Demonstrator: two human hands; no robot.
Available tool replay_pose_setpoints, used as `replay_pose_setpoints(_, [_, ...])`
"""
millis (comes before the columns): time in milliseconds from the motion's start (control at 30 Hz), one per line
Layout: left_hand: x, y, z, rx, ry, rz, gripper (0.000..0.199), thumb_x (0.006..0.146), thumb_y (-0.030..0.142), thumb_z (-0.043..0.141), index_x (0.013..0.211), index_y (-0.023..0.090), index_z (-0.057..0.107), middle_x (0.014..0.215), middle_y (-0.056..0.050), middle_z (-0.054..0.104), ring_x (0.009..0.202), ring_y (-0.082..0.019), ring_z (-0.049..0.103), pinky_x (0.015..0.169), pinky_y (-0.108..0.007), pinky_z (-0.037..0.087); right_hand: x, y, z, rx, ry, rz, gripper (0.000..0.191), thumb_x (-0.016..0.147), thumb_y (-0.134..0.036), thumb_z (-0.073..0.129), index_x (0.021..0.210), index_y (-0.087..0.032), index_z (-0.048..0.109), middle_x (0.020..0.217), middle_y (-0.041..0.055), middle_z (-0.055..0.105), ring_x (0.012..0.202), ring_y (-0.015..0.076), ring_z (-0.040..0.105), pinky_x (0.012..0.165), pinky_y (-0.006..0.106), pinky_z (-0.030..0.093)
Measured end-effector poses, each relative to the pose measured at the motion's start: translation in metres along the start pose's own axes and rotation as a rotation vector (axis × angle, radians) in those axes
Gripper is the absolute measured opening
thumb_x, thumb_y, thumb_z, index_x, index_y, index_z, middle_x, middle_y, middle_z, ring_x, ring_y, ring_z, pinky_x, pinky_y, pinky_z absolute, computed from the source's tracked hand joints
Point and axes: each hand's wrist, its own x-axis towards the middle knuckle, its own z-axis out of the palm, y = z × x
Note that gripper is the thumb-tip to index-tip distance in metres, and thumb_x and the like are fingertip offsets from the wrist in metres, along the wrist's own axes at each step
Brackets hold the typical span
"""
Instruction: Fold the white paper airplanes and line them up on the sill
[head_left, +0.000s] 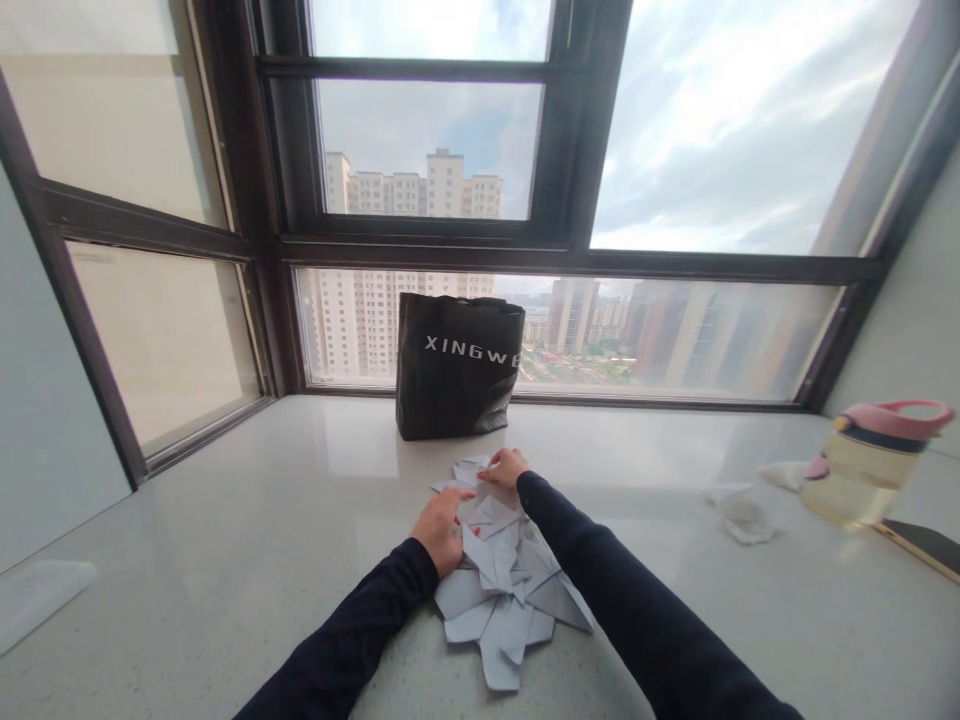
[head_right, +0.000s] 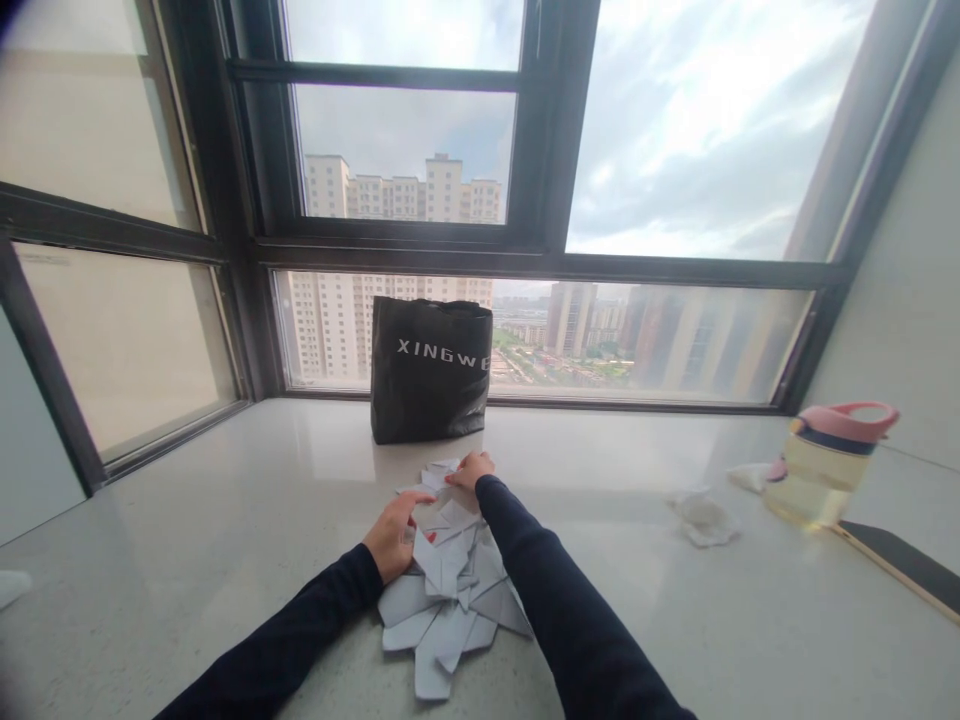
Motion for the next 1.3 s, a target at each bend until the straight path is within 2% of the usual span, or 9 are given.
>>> replay_pose_setpoints(100, [0.003, -0.001, -0.003, 0.058, 0.070, -0.097, 0.031, 0.070, 0.014, 0.046, 0.100, 0.015, 0.054, 0.097, -0.009, 0.057, 0.079, -0.019, 0.054, 0.075, -0.032, 0.042, 0.004, 0.002, 0.008, 0.025, -0.016, 0.002, 0.028, 0.063, -0.031, 0.063, 0.086, -0.015, 0.060, 0.090, 0.0068, 0.060, 0.088, 0.0182, 0.054, 0.073, 0.025, 0.038])
replay_pose_setpoints(233, [0.007, -0.001, -0.006, 0.146, 0.144, -0.270, 0.029, 0.078, 0.018, 0.036, 0.101, 0.015, 0.054, 0.100, -0.009, 0.057, 0.086, -0.020, 0.054, 0.081, -0.034, 0.040, 0.005, 0.012, 0.010, 0.039, 0.014, 0.071, 0.053, 0.056, -0.037, 0.067, 0.102, -0.014, 0.053, 0.104, 0.0107, 0.054, 0.097, 0.0218, 0.050, 0.078, 0.028, 0.037])
replay_pose_setpoints(367, [0.004, 0.004, -0.002, 0.349, 0.012, -0.317, 0.032, 0.081, 0.030, 0.037, 0.109, 0.022, 0.053, 0.115, -0.008, 0.052, 0.108, -0.025, 0.042, 0.091, -0.045, 0.028, 0.006, 0.014, 0.011, 0.096, 0.015, 0.122, 0.058, 0.048, -0.045, 0.070, 0.095, -0.012, 0.058, 0.104, 0.0148, 0.053, 0.100, 0.0266, 0.049, 0.079, 0.031, 0.037])
replay_pose_setpoints(567, [0.000, 0.012, 0.003, 0.577, -0.203, -0.235, 0.034, 0.082, 0.043, 0.034, 0.110, 0.033, 0.053, 0.122, -0.008, 0.047, 0.115, -0.029, 0.035, 0.092, -0.055, 0.018, 0.004, 0.004, 0.013, 0.288, 0.004, 0.128, 0.031, 0.061, -0.041, 0.064, 0.077, -0.015, 0.060, 0.084, 0.0078, 0.060, 0.082, 0.0204, 0.056, 0.068, 0.031, 0.042])
replay_pose_setpoints(700, [-0.001, 0.008, 0.004, 0.569, -0.116, -0.215, 0.033, 0.083, 0.040, 0.033, 0.105, 0.031, 0.057, 0.113, -0.009, 0.053, 0.111, -0.029, 0.038, 0.090, -0.054, 0.022, -0.003, 0.003, -0.008, 0.485, -0.017, 0.038, 0.029, 0.076, -0.038, 0.049, 0.084, -0.012, 0.057, 0.075, 0.0041, 0.059, 0.058, 0.0093, 0.053, 0.054, 0.023, 0.041])
replay_pose_setpoints(867, [-0.004, 0.001, 0.010, 0.571, -0.054, -0.175, 0.032, 0.082, 0.036, 0.036, 0.101, 0.023, 0.059, 0.108, -0.011, 0.055, 0.107, -0.028, 0.042, 0.087, -0.047, 0.032, -0.035, 0.026, -0.043, 0.644, -0.107, -0.141, 0.038, 0.069, -0.043, 0.055, 0.092, -0.014, 0.058, 0.068, 0.0008, 0.056, 0.050, 0.0061, 0.045, 0.047, 0.019, 0.036])
replay_pose_setpoints(1100, [0.006, 0.006, -0.003, 0.500, 0.169, -0.145, 0.032, 0.081, 0.030, 0.037, 0.100, 0.015, 0.057, 0.101, -0.011, 0.058, 0.095, -0.025, 0.051, 0.079, -0.038, 0.039, -0.079, 0.070, -0.043, 0.478, -0.181, -0.209, 0.046, 0.063, -0.048, 0.059, 0.094, -0.014, 0.057, 0.071, 0.0010, 0.053, 0.058, 0.0097, 0.046, 0.051, 0.022, 0.039])
replay_pose_setpoints(1233, [0.006, 0.020, -0.022, 0.406, 0.337, 0.079, 0.031, 0.077, 0.018, 0.034, 0.099, 0.018, 0.056, 0.101, -0.008, 0.059, 0.094, -0.021, 0.051, 0.081, -0.038, 0.033, -0.084, 0.074, -0.040, 0.493, -0.307, -0.190, 0.051, 0.065, -0.050, 0.057, 0.103, -0.016, 0.051, 0.081, 0.0032, 0.053, 0.060, 0.0099, 0.050, 0.048, 0.021, 0.041])
replay_pose_setpoints(1300, [0.002, 0.027, -0.025, 0.369, 0.256, 0.277, 0.029, 0.066, 0.012, 0.037, 0.084, 0.020, 0.059, 0.093, -0.004, 0.062, 0.091, -0.020, 0.052, 0.083, -0.038, 0.029, -0.084, 0.071, -0.039, 0.524, -0.397, -0.148, 0.054, 0.064, -0.047, 0.060, 0.107, -0.017, 0.047, 0.084, 0.0033, 0.053, 0.062, 0.0098, 0.052, 0.047, 0.020, 0.042])
